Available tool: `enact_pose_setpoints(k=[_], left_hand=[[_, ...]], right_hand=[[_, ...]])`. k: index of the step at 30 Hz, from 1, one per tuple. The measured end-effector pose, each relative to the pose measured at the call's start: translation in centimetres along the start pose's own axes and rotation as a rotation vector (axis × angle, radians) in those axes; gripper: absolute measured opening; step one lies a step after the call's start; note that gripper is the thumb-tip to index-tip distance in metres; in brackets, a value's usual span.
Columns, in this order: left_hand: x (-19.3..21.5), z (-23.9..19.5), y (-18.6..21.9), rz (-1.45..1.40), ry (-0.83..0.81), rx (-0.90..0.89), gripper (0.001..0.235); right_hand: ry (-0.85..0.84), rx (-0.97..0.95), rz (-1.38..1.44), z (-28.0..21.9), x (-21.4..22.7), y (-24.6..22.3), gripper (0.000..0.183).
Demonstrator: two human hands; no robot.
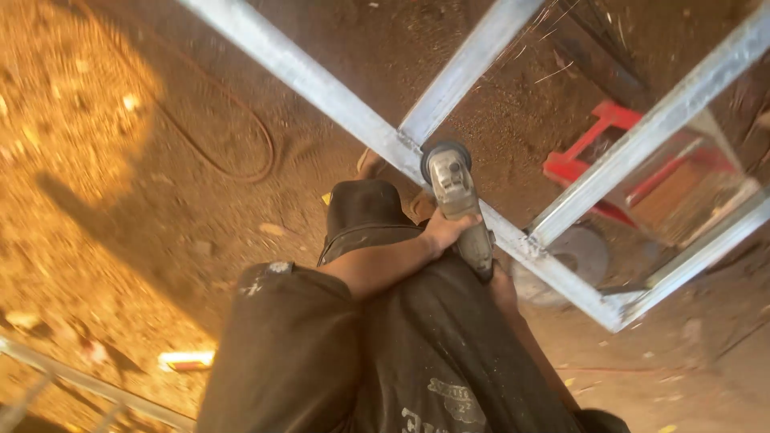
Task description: Grinding weld joints on a metal frame using a handheld angle grinder to create a smooth finish.
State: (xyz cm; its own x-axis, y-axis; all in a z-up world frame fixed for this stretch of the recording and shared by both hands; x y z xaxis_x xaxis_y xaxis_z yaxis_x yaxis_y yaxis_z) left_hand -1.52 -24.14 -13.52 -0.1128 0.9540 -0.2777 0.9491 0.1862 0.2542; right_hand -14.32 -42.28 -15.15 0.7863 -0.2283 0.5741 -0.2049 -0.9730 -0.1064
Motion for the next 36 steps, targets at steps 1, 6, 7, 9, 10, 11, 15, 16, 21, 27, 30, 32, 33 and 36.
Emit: enact_pose_setpoints(k=[1, 6, 7, 9, 10, 11, 15, 16, 21, 27, 30, 32, 33, 36], left_hand=[[0.0, -0.8, -0.4, 0.048, -0.037, 0.030, 0.093], [3.1, -1.3, -1.6, 0.278, -0.093, 0.102, 0.089], [3.6, -1.7, -1.4, 0.275, -0.098, 0.094, 0.089], [4.6, -2.4, -0.7, 0.307, -0.095, 0.098, 0.097], [5.4, -2.7, -0.2, 0.301, -0.075, 0.105, 0.104], [5.6, -3.0, 0.6, 0.328, -0.088, 0.094, 0.104], [7.0, -3.5, 1.7, 0.426, -0.051, 0.081, 0.107], [7.6, -3.5, 1.5, 0.462, -0.056, 0.085, 0.111], [6.9, -8.5, 4.7, 0.585, -0.068, 0.128, 0.112], [8.8, -8.2, 6.1, 0.783, -0.216, 0.169, 0.118], [10.5, -6.0, 7.0, 0.919, -0.287, 0.230, 0.126], [12.1, -5.8, 8.2, 0.998, -0.311, 0.259, 0.130], [12.3, -6.3, 9.1, 1.009, -0.327, 0.267, 0.129], [14.1, -6.0, 9.2, 1.056, -0.391, 0.305, 0.128]], right_hand=[[-0.129, 0.033, -0.563, -1.1, -3.3, -0.2, 0.033], [0.030, -0.393, 0.672, -6.8, -2.8, -7.4, 0.065], [-0.006, -0.415, 0.679, -7.3, -2.6, -8.9, 0.070], [0.006, -0.441, 0.676, -5.2, -11.1, -6.7, 0.068], [-0.003, -0.449, 0.641, -3.8, -15.2, -5.9, 0.066], [0.018, -0.458, 0.663, -2.9, -16.0, -6.9, 0.066], [0.049, -0.499, 0.802, -3.0, -14.7, -12.1, 0.065], [0.076, -0.533, 0.878, -4.2, -13.5, -14.5, 0.066], [0.101, -0.594, 0.991, -3.6, -14.3, -20.2, 0.066], [0.168, -0.732, 1.201, -5.6, -10.2, -27.8, 0.067], [0.169, -0.845, 1.353, -6.2, -6.1, -32.3, 0.081], [0.176, -0.912, 1.443, -5.7, -7.0, -35.3, 0.094], [0.210, -0.937, 1.444, -5.4, -8.2, -36.2, 0.080], [0.233, -1.058, 1.415, -3.7, -14.5, -39.3, 0.061]])
Point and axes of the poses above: each hand's wrist, its own z-axis towards the middle knuckle, its own x-axis out of the back of the hand, y = z × x, the point moved 10 cm from there along z, towards the middle knuckle
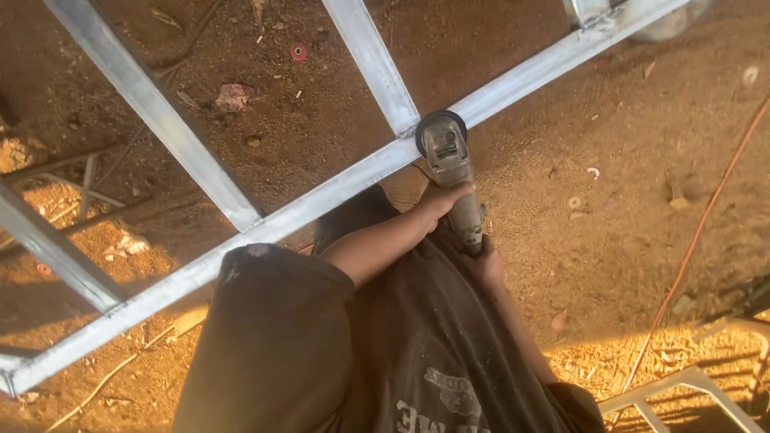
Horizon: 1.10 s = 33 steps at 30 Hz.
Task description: Grinding weld joints on a metal frame using a handheld angle grinder to create a smooth finish.
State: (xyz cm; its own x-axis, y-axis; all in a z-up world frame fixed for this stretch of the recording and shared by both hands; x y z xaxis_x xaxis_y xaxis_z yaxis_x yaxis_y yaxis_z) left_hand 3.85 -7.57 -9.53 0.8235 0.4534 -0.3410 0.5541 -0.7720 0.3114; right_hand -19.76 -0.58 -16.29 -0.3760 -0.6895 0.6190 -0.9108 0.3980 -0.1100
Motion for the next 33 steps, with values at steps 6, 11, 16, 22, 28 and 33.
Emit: enact_pose_setpoints(k=[6, 11, 16, 22, 28, 33], left_hand=[[2.3, -1.7, 0.2, 0.172, -0.051, 0.010, 0.121], [2.4, -3.5, 0.6, 0.166, -0.076, 0.053, 0.127], [3.8, -3.2, 0.1, 0.267, -0.048, 0.040, 0.117], [4.1, -3.9, 0.6, 0.282, -0.074, 0.041, 0.118], [4.7, -5.5, 0.7, 0.251, -0.095, 0.060, 0.123], [4.8, -4.6, 0.2, 0.222, -0.124, 0.013, 0.127]], right_hand=[[0.066, -0.167, 0.009, -2.6, -4.1, 0.9, 0.050], [0.057, -0.235, -0.078, -5.3, -5.8, -0.7, 0.060], [0.017, -0.208, 0.051, -5.5, -8.0, -0.8, 0.047], [0.005, -0.172, 0.116, -9.8, -6.7, -5.4, 0.049], [-0.011, -0.155, 0.046, -6.5, -9.5, -1.0, 0.052], [0.056, -0.148, 0.015, -6.3, -8.5, -0.6, 0.055]])
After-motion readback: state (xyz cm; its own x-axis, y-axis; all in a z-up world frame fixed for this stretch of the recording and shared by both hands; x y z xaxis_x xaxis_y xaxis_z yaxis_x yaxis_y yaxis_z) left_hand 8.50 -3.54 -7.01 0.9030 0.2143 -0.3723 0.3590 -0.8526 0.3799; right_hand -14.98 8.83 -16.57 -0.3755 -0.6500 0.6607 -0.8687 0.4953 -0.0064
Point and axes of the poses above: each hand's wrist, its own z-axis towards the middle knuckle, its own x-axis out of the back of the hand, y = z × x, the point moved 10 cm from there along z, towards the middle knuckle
